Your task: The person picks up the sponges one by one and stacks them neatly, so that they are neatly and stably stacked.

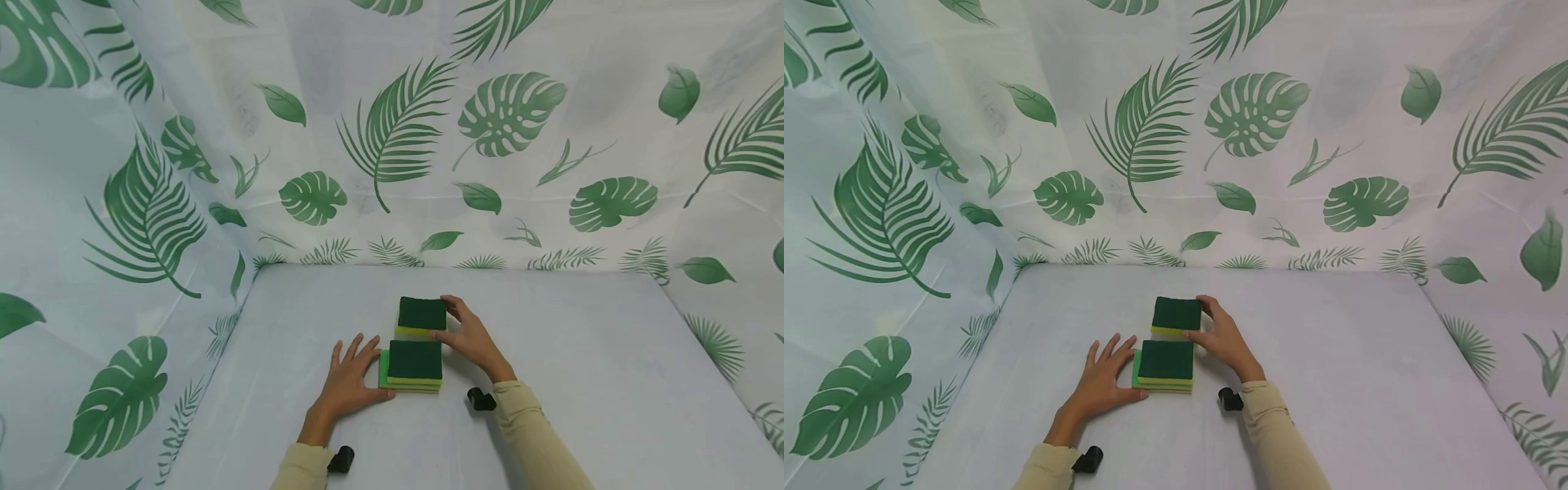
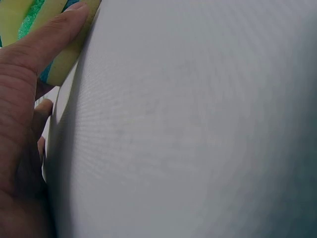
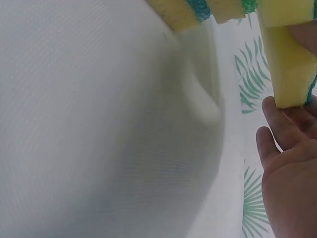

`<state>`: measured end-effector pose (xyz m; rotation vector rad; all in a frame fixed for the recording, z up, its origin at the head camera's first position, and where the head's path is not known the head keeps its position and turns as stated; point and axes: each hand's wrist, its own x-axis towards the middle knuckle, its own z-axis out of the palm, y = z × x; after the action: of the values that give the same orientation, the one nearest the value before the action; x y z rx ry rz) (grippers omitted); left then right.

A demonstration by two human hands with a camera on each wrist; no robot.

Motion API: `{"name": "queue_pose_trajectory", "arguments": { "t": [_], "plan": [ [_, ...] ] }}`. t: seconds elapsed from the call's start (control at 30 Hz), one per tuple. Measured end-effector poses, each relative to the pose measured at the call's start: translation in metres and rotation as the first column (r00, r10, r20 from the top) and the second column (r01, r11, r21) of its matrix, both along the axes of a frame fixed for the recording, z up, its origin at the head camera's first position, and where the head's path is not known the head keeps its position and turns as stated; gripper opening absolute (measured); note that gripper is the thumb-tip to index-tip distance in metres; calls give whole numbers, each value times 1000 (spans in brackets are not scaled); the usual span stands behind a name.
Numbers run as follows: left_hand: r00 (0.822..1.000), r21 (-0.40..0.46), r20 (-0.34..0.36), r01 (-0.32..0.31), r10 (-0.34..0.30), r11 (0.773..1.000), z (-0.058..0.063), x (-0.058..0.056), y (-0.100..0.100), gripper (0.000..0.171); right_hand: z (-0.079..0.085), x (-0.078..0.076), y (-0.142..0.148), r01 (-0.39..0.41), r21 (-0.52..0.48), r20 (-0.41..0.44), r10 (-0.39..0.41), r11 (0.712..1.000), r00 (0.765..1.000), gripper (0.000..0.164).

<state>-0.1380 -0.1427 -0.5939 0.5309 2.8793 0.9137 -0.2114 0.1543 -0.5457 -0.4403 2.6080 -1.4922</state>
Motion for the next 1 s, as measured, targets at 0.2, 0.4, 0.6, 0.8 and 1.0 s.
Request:
{"name": "queue_pose_trajectory", "arguments": {
  "t": [0.2,0.4,0.6,0.8,1.0],
  "plan": [
    [1000,-16,-3,-1,1,1000,-1,-1,1,91,3,2,2,8,0,0,-8,1000,1000,90],
    [1000,-16,-2,-2,2,1000,0,-1,0,91,4,4,5,-5,-30,-30,4,1000,1000,89],
    [1000,10,-8,-2,2,1000,1,1,0,91,8,6,6,-18,-40,-51,16,999,999,89],
    [1000,13,-15,1,-1,1000,0,1,0,91,13,12,7,-29,-39,-79,26,999,997,88],
    [1000,-1,-26,3,-3,1000,0,1,0,91,18,16,8,-30,-38,-83,26,999,996,85]
  ]
}}
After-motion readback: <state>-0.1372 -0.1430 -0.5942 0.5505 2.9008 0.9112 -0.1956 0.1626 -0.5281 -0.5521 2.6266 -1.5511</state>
